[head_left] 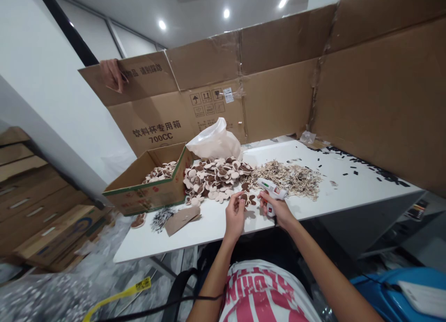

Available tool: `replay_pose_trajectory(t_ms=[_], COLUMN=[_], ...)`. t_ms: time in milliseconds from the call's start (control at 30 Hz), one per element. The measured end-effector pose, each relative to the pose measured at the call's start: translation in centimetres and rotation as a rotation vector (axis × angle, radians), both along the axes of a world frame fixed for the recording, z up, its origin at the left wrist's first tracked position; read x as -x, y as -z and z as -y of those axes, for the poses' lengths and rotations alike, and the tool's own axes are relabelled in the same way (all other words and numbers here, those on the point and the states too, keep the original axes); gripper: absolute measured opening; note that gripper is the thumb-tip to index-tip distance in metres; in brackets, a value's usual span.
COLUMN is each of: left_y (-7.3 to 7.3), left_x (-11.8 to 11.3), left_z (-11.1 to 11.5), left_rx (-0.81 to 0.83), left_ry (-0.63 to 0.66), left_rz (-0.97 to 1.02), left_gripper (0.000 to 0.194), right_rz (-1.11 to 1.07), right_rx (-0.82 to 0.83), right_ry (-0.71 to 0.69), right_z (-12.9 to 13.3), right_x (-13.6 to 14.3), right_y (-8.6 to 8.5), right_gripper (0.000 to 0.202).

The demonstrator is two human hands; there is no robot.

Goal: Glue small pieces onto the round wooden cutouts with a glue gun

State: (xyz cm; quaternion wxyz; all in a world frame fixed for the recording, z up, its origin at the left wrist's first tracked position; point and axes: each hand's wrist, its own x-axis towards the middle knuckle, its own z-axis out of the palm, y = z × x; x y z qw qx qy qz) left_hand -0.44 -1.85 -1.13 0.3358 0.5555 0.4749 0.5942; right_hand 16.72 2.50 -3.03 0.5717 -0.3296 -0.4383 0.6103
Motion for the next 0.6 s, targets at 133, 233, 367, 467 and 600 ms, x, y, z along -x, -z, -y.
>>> replay_pose_trajectory(t_ms=[133,233,367,467,600], left_y=[0.27,0.29,0.3,0.41,0.52], left_x=[0.1,0.06,0.0,0.02,0.02], left_z=[-0.16,-0.11,-0.07,-0.11,-0.14], left_rx=[0.008,0.023,0.018,0.019,0.029], left_ry=[-0.001,-0.004,-0.006,0.0,0.005], left_rz=[0.008,0.015,0.034,0.024,0.012], left_gripper=[0.039,0.04,0.042,0.042,0.041], right_rz=[-0.008,-0.008,-0.009,-0.012,-0.012], right_rx=[0.006,0.007,0.004,0.005,0.008], right_ry=[-0.012,-0.013,-0.015,-0.015,-0.006], right_z=[-0.06,-0.08,-0.14,-0.21,-0.21], right_x=[0.01,0.01,-0.01,-0.04,-0.02], right_y=[0.16,0.15,0.28,0.49,0.44], right_gripper=[0.05,0.051,0.051,0.05,0.05])
